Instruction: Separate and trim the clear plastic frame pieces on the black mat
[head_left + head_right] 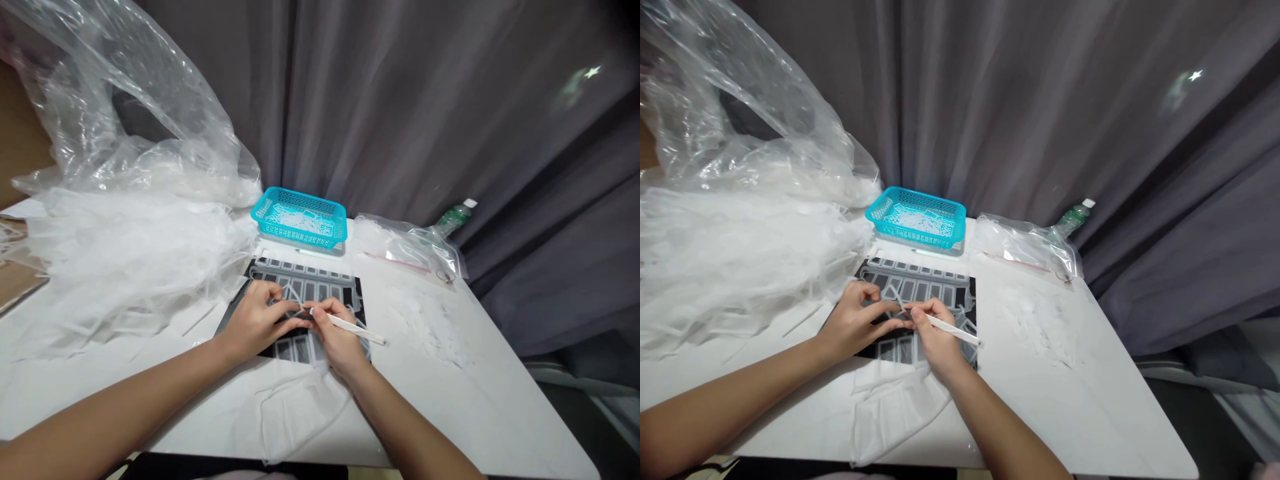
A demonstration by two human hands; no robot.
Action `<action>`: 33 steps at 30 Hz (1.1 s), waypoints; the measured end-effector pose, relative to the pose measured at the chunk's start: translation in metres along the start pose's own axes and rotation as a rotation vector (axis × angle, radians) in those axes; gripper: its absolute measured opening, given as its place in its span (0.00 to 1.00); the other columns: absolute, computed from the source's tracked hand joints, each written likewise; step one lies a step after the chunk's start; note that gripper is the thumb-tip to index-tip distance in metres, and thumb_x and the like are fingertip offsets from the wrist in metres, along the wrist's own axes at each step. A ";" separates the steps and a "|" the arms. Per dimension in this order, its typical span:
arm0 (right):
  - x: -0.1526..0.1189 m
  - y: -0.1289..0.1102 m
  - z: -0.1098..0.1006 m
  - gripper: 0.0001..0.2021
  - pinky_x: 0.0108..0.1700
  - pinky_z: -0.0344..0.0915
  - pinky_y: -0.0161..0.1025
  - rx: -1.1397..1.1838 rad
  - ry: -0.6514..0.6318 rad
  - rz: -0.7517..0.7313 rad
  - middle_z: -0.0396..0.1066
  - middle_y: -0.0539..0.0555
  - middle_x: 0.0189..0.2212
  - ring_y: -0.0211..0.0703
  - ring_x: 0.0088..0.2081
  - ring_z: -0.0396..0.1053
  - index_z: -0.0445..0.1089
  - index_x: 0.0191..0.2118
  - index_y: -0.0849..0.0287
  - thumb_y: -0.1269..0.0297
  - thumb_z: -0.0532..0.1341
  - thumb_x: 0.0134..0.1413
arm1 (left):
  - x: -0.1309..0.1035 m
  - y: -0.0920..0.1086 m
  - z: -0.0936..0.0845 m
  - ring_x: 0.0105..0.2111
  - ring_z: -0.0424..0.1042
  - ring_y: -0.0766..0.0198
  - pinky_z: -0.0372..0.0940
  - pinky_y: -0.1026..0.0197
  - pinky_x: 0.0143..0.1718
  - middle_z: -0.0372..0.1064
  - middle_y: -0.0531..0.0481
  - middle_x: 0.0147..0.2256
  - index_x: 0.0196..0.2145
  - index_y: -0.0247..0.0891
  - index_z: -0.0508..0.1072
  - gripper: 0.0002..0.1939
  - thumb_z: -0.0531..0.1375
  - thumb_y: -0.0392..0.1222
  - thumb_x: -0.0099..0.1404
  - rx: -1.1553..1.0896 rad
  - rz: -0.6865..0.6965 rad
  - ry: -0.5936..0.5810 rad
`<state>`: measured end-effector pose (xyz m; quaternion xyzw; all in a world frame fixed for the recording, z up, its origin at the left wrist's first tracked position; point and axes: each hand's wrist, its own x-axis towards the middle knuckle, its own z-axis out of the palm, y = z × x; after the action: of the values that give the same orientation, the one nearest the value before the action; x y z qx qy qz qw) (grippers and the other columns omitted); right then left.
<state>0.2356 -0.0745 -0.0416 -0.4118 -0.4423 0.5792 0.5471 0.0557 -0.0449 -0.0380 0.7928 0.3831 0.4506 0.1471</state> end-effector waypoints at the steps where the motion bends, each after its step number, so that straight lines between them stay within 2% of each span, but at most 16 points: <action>1: 0.000 0.001 0.000 0.12 0.40 0.72 0.42 -0.008 -0.011 -0.004 0.74 0.51 0.38 0.42 0.35 0.74 0.65 0.30 0.55 0.53 0.64 0.51 | 0.000 0.000 0.001 0.35 0.59 0.57 0.56 0.58 0.40 0.61 0.46 0.32 0.33 0.45 0.79 0.06 0.67 0.44 0.55 0.002 0.009 0.004; 5: 0.000 0.003 -0.001 0.09 0.43 0.69 0.41 -0.154 0.004 -0.069 0.74 0.52 0.37 0.41 0.36 0.73 0.66 0.31 0.56 0.56 0.62 0.53 | -0.001 0.001 0.003 0.34 0.58 0.59 0.56 0.59 0.37 0.61 0.46 0.33 0.35 0.47 0.79 0.06 0.63 0.40 0.60 0.051 0.073 -0.016; 9: 0.000 -0.002 -0.004 0.06 0.47 0.65 0.41 -0.472 -0.019 -0.229 0.74 0.53 0.39 0.44 0.44 0.71 0.68 0.33 0.56 0.60 0.58 0.57 | -0.002 -0.001 0.004 0.34 0.58 0.60 0.57 0.59 0.37 0.59 0.47 0.33 0.36 0.47 0.79 0.07 0.62 0.39 0.60 0.054 0.101 -0.021; 12: 0.000 -0.006 -0.007 0.06 0.48 0.64 0.41 -0.665 -0.038 -0.295 0.74 0.54 0.40 0.45 0.44 0.70 0.69 0.35 0.55 0.64 0.56 0.58 | 0.001 -0.001 0.005 0.35 0.60 0.61 0.59 0.60 0.37 0.56 0.47 0.35 0.35 0.45 0.80 0.07 0.62 0.39 0.60 -0.032 0.059 -0.008; 15: 0.004 -0.008 -0.012 0.06 0.45 0.64 0.40 -0.724 0.014 -0.302 0.74 0.53 0.39 0.44 0.43 0.71 0.69 0.36 0.55 0.64 0.55 0.59 | 0.002 -0.001 0.004 0.36 0.60 0.62 0.60 0.61 0.37 0.55 0.48 0.36 0.34 0.45 0.80 0.06 0.62 0.39 0.60 -0.117 0.029 -0.007; 20: 0.015 -0.009 -0.027 0.07 0.45 0.63 0.40 -0.871 0.096 -0.390 0.73 0.53 0.37 0.44 0.42 0.70 0.68 0.37 0.56 0.64 0.53 0.60 | 0.004 0.000 0.001 0.38 0.61 0.63 0.60 0.61 0.41 0.55 0.48 0.39 0.33 0.42 0.79 0.07 0.61 0.43 0.62 -0.329 -0.073 -0.137; 24: 0.029 -0.019 -0.053 0.09 0.44 0.62 0.41 -1.059 0.229 -0.457 0.71 0.55 0.33 0.45 0.38 0.68 0.66 0.35 0.57 0.64 0.50 0.60 | 0.007 0.000 0.001 0.45 0.57 0.57 0.56 0.60 0.46 0.56 0.46 0.38 0.26 0.36 0.72 0.15 0.59 0.50 0.64 -0.626 -0.296 -0.172; 27: 0.037 -0.034 -0.084 0.10 0.42 0.61 0.42 -1.178 0.406 -0.467 0.70 0.55 0.30 0.47 0.36 0.67 0.65 0.33 0.58 0.62 0.49 0.60 | 0.008 0.001 0.002 0.41 0.57 0.59 0.58 0.62 0.41 0.55 0.47 0.37 0.23 0.35 0.69 0.19 0.58 0.53 0.63 -0.876 -0.433 -0.144; 30: 0.039 -0.049 -0.120 0.11 0.42 0.60 0.43 -1.247 0.620 -0.477 0.69 0.56 0.30 0.48 0.35 0.66 0.64 0.34 0.59 0.61 0.48 0.60 | 0.009 0.003 0.002 0.35 0.59 0.64 0.60 0.64 0.36 0.56 0.48 0.39 0.22 0.34 0.71 0.16 0.62 0.49 0.60 -1.115 -0.524 -0.076; 33: 0.038 -0.059 -0.148 0.11 0.41 0.59 0.42 -1.293 0.740 -0.457 0.67 0.55 0.29 0.47 0.34 0.64 0.62 0.33 0.58 0.60 0.47 0.60 | 0.013 0.005 0.001 0.37 0.63 0.65 0.63 0.65 0.38 0.60 0.49 0.41 0.25 0.35 0.76 0.09 0.66 0.43 0.56 -1.308 -0.620 0.017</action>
<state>0.3917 -0.0267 -0.0248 -0.7141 -0.5548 -0.0959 0.4160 0.0628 -0.0386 -0.0284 0.3938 0.2435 0.5312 0.7096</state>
